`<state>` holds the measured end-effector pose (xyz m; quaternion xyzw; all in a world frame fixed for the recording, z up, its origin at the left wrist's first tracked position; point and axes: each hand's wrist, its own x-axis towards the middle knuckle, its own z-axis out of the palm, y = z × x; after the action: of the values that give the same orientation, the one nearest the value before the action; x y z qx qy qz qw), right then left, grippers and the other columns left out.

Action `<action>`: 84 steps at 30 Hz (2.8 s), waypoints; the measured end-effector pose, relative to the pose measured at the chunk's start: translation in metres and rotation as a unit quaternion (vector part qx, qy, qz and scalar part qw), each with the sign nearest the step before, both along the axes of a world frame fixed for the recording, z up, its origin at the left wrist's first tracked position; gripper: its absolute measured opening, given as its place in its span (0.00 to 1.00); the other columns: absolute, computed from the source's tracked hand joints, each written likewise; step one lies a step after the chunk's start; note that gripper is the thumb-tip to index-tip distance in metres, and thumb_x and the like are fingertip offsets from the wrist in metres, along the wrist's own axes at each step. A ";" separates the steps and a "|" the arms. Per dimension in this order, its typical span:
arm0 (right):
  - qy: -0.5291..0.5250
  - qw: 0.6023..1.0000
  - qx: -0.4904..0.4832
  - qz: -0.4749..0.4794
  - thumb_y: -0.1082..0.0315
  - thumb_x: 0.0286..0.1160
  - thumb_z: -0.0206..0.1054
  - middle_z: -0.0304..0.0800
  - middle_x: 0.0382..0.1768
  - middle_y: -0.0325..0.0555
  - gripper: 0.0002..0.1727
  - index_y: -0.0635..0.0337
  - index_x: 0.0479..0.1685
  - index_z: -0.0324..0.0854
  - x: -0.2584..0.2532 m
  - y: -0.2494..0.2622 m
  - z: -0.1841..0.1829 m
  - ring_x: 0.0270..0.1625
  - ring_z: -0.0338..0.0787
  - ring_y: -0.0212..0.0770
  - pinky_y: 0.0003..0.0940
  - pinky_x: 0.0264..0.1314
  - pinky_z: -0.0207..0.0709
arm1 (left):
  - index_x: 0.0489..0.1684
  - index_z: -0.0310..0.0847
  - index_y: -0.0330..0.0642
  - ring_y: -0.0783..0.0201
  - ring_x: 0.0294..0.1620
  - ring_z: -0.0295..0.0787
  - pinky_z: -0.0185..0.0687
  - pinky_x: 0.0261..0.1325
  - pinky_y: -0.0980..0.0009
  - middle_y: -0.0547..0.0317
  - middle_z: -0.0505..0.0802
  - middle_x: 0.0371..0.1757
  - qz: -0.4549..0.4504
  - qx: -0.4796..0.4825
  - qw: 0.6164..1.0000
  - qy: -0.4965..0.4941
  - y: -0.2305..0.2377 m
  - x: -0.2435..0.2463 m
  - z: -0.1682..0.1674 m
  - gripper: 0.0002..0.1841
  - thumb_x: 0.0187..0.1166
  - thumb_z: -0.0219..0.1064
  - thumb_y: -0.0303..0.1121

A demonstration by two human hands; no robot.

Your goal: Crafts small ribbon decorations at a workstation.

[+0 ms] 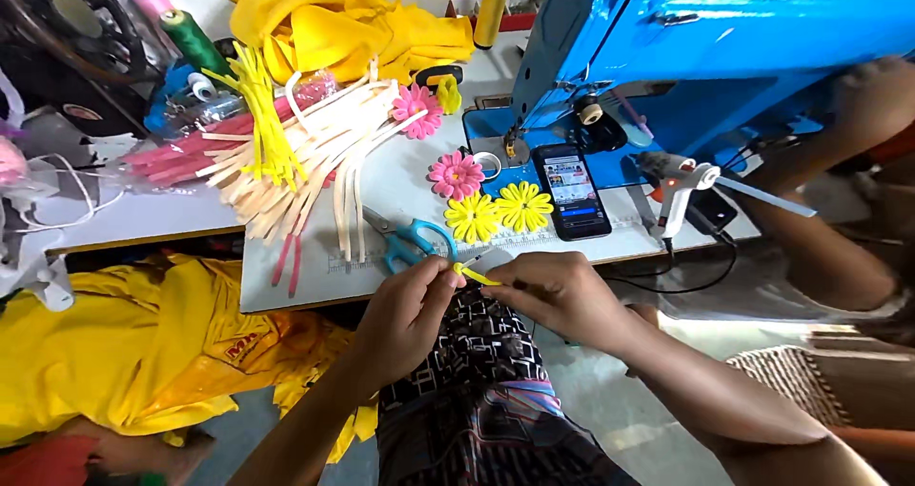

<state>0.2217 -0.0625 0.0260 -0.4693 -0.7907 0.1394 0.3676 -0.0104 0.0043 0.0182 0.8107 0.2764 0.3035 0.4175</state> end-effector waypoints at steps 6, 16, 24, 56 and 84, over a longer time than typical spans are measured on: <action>-0.199 0.973 0.113 0.026 0.71 0.86 0.57 0.90 0.28 0.48 0.13 0.64 0.45 0.88 -0.012 -0.017 0.020 0.32 0.89 0.46 0.36 0.31 0.79 | 0.44 0.88 0.39 0.65 0.32 0.87 0.84 0.36 0.67 0.57 0.91 0.35 0.054 0.150 0.983 0.092 -0.007 0.008 -0.007 0.15 0.88 0.55 0.36; 0.079 0.994 -0.060 0.052 0.68 0.74 0.72 0.89 0.33 0.35 0.06 0.61 0.38 0.93 0.014 0.026 0.024 0.34 0.84 0.20 0.13 0.36 0.78 | 0.45 0.88 0.36 0.71 0.34 0.83 0.78 0.40 0.78 0.54 0.90 0.35 -0.022 0.140 0.990 -0.013 -0.011 0.004 -0.012 0.18 0.91 0.52 0.36; -0.108 0.986 0.124 0.009 0.68 0.88 0.60 0.92 0.34 0.51 0.13 0.65 0.45 0.89 -0.009 -0.017 -0.003 0.37 0.91 0.43 0.32 0.39 0.83 | 0.42 0.92 0.37 0.62 0.35 0.90 0.85 0.40 0.69 0.53 0.94 0.34 0.088 0.220 0.971 0.033 -0.013 0.013 -0.021 0.15 0.87 0.59 0.35; -0.086 0.961 -0.083 0.248 0.70 0.75 0.65 0.86 0.26 0.44 0.10 0.63 0.30 0.88 0.006 0.020 0.031 0.30 0.84 0.37 0.32 0.29 0.73 | 0.32 0.89 0.45 0.71 0.28 0.83 0.79 0.34 0.75 0.62 0.86 0.25 -0.140 0.161 0.976 0.033 0.003 0.001 -0.019 0.19 0.88 0.58 0.45; 0.293 0.955 0.018 -0.033 0.72 0.84 0.60 0.84 0.23 0.45 0.13 0.76 0.36 0.84 -0.024 0.002 -0.008 0.26 0.78 0.21 0.15 0.32 0.72 | 0.42 0.89 0.33 0.90 0.34 0.81 0.78 0.39 0.91 0.75 0.91 0.34 0.083 0.036 0.983 -0.158 -0.027 0.040 -0.009 0.11 0.85 0.61 0.29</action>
<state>0.1982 -0.0604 0.0182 -0.4265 -0.6346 0.2447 0.5962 0.0299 -0.0231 0.0093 0.7408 0.2624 0.4714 0.4001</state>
